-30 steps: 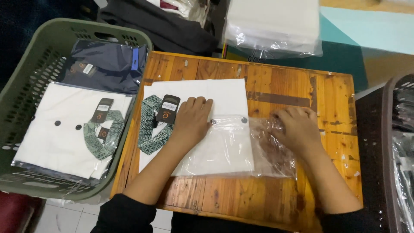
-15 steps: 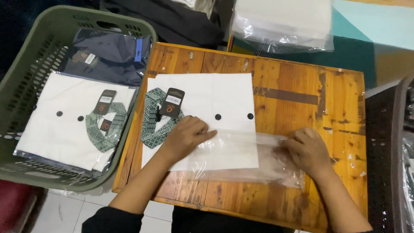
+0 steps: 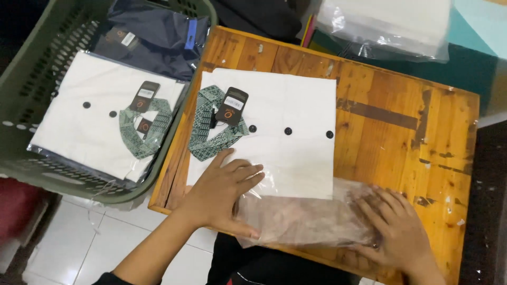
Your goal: The person is packing folded white shirts into clear plastic bags, smoothing them out, and placing them into a basket.
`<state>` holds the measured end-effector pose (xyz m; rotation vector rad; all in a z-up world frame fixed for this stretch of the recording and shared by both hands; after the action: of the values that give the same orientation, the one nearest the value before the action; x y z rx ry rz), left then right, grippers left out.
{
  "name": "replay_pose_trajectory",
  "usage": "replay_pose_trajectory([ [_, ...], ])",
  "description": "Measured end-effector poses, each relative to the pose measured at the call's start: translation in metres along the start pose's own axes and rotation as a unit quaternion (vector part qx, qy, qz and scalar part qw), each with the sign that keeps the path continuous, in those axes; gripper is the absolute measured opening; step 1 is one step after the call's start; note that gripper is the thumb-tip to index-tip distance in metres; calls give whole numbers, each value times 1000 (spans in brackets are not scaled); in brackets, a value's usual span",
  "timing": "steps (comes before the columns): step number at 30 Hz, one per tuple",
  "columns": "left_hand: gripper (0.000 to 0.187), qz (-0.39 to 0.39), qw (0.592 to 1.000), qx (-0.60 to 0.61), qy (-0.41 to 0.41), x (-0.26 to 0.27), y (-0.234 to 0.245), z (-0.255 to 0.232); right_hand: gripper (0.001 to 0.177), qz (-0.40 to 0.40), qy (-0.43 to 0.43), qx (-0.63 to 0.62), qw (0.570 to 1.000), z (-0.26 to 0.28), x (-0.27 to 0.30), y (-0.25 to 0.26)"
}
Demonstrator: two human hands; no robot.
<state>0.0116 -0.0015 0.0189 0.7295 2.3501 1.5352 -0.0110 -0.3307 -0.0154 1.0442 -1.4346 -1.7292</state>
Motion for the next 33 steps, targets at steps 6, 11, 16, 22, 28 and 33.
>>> replay_pose_trajectory([
  [6, 64, -98, 994, 30, 29, 47, -13, 10, 83, 43, 27, 63, 997, 28, -14, 6],
  [11, 25, -178, 982, -40, 39, 68, 2, 18, 65, 104, -64, -30, 992, 41, -67, 16],
  [16, 21, -239, 971, -17, 24, 85, 3, 31, 66, 121, 2, -4, 993, 62, -124, -6],
  [22, 25, -362, 928, 44, 75, 150, 17, 73, 65, 117, 141, -31, 983, 112, -195, -24],
  [28, 21, -611, 744, 99, 252, 275, 36, 133, 60, 115, 221, -85, 965, 156, -251, -57],
  [33, 30, -639, 623, 116, 436, 359, 0, 245, 54, 53, 256, -97, 960, 204, -318, -55],
])
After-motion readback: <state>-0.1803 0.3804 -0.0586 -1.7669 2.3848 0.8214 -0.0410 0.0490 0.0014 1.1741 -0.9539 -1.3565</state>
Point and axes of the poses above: each hand's wrist, its own x-axis away from the middle knuckle, its own y-axis out of the back of the hand, z = x × y, the point moved 8 cm from there along -x, towards the middle knuckle, and after that the axes turned 14 degrees about y, right-handed, at the moved point
